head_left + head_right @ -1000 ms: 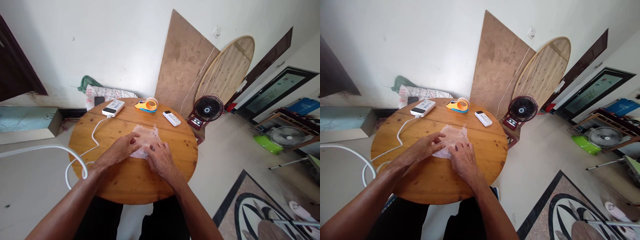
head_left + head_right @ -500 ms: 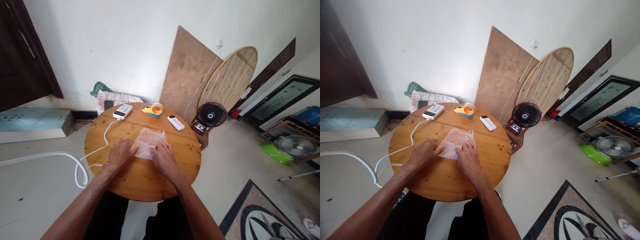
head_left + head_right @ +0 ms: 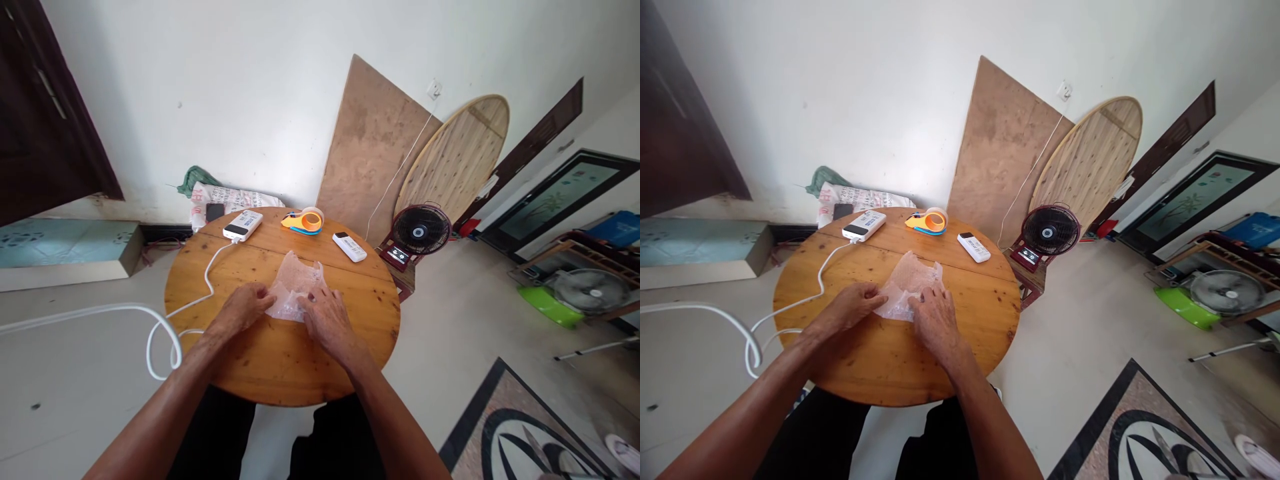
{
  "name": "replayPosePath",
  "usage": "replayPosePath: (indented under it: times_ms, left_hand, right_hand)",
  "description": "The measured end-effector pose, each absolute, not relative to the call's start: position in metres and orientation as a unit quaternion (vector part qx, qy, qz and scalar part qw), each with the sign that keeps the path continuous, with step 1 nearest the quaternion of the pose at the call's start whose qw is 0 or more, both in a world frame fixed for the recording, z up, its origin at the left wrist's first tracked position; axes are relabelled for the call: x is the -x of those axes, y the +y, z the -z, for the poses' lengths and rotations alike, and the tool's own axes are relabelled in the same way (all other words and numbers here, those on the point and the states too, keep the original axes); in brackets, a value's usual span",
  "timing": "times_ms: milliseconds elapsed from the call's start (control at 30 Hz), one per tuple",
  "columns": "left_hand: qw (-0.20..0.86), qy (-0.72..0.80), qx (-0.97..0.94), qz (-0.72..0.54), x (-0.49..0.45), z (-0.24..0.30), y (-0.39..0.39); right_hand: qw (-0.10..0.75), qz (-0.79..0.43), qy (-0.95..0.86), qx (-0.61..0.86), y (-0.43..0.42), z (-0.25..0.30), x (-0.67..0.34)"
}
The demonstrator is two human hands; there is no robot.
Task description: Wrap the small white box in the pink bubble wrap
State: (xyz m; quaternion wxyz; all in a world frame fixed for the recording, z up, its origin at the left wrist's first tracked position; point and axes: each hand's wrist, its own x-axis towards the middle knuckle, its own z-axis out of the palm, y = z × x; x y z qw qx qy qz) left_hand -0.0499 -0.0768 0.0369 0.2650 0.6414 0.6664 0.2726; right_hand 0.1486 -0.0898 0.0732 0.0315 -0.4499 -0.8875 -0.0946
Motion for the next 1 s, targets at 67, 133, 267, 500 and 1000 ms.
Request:
replayPosePath:
  times_ms: [67,133,267,500,1000]
  left_hand:
    - [0.311,0.647,-0.619,-0.318,0.041,-0.04,-0.076]
    - [0.365,0.627,-0.589,-0.355,0.028,-0.042,-0.074]
    - [0.441,0.586,-0.551,-0.397,0.008,-0.042,-0.069]
    - [0.515,0.552,-0.496,-0.43,0.007,-0.038,-0.069]
    - [0.493,0.519,-0.557,-0.421,-0.002,-0.039,-0.069]
  right_hand:
    - [0.031,0.092,-0.89,0.445,-0.089,-0.073,-0.149]
    - [0.034,0.089,-0.893,0.441,-0.089,-0.072,-0.15]
    - [0.049,0.078,-0.892,0.444,-0.088,-0.069,-0.152]
    - [0.059,0.062,-0.89,0.447,-0.085,-0.066,-0.153]
    - [0.097,-0.002,-0.885,0.455,-0.084,-0.072,-0.158]
